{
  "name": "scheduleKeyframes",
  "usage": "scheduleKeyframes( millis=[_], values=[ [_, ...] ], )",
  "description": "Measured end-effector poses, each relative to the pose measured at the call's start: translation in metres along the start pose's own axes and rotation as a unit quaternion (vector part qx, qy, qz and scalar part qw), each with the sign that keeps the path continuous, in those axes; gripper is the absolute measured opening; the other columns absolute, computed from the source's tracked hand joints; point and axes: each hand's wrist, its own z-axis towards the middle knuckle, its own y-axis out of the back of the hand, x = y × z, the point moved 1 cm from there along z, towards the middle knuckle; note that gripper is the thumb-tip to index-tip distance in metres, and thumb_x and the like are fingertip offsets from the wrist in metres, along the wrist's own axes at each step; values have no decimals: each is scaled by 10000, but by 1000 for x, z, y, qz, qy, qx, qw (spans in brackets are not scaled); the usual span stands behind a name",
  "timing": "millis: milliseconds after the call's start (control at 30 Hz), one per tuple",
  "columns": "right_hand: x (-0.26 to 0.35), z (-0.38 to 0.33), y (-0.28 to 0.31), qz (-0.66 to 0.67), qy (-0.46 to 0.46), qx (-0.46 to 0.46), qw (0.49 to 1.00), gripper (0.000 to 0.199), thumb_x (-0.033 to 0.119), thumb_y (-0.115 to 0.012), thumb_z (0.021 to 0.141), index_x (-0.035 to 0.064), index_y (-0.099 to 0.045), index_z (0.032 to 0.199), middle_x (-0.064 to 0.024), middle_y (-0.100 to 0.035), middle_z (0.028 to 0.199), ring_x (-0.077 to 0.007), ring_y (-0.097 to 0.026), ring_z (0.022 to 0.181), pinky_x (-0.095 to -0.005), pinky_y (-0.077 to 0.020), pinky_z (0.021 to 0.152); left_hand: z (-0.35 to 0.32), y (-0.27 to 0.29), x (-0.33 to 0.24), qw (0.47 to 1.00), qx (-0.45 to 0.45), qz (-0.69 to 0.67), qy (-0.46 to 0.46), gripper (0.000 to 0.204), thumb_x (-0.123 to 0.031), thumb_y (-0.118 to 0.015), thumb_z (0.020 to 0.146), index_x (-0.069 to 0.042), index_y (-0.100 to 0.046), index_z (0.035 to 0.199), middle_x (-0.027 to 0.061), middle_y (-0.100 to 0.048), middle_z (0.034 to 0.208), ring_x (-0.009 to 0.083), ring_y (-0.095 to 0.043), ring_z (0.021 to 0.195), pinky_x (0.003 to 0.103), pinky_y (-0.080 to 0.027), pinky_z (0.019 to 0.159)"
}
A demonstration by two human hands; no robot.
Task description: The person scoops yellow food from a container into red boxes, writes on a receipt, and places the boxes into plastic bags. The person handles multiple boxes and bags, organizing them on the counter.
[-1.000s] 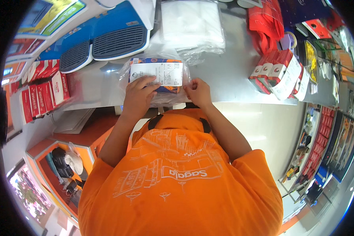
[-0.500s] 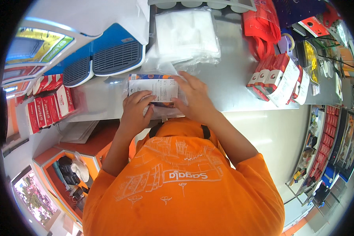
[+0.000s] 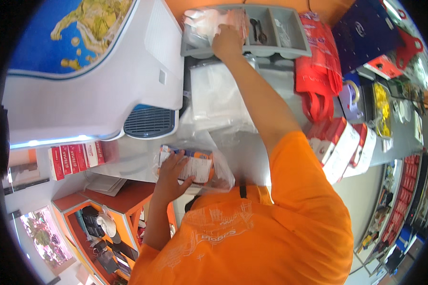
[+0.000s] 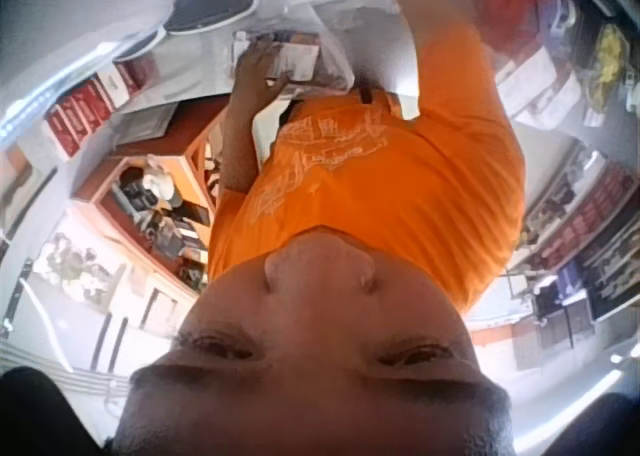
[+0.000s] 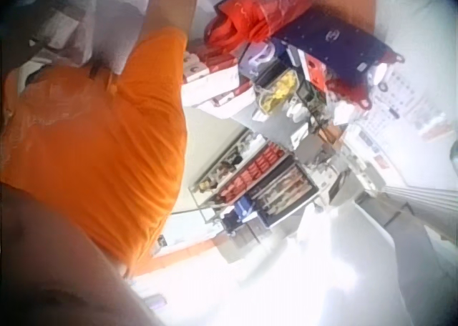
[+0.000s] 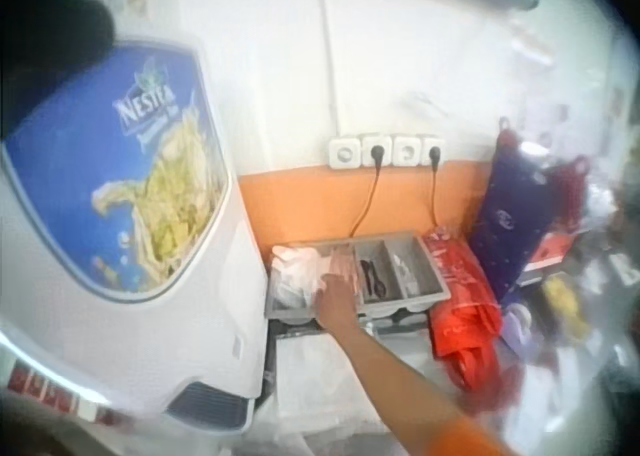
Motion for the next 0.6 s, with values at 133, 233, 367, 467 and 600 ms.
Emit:
scheduleKeyframes(
  millis=[133,233,367,467,600],
  values=[
    [-7,57,-51,-152,10,183,971,316,251,-670,899,55,-700,1144,-182,-729,1091,-371,-669,1103,-568,-414,1050,-10,4,-27,995,-76,-43,48,486,-167,-770,858,-14,-629,1297,162,-593,1430,407,-505,1375,497,-400,1144],
    [-32,77,-62,-201,87,272,937,395,317,-669,921,72,-673,1230,-184,-729,1129,-363,-685,1095,-534,-450,1021,-14,12,-51,987,-131,-57,70,435,-108,-766,852,-21,-651,1262,155,-650,1347,386,-581,1297,461,-463,1088],
    [-62,144,-45,-143,65,242,958,304,263,-626,937,32,-717,1112,-210,-734,1070,-356,-711,1011,-459,-535,898,10,32,-63,969,-225,-84,64,363,-62,-749,858,-23,-679,1212,169,-688,1263,365,-654,1186,428,-526,1006],
    [-42,155,-3,20,28,312,949,273,231,-617,933,1,-733,1023,-217,-731,1023,-340,-707,946,-424,-554,828,49,49,-74,961,-223,-153,59,325,-67,-729,900,-23,-676,1218,170,-699,1223,316,-681,1133,399,-542,969],
    [55,118,82,218,197,493,819,318,319,-653,985,30,-708,1104,-113,-732,970,-190,-670,847,-318,-535,772,144,41,-73,808,-209,-538,115,560,-225,-706,982,-40,-460,1450,152,-528,1461,271,-602,1248,405,-513,1029]
  ],
)
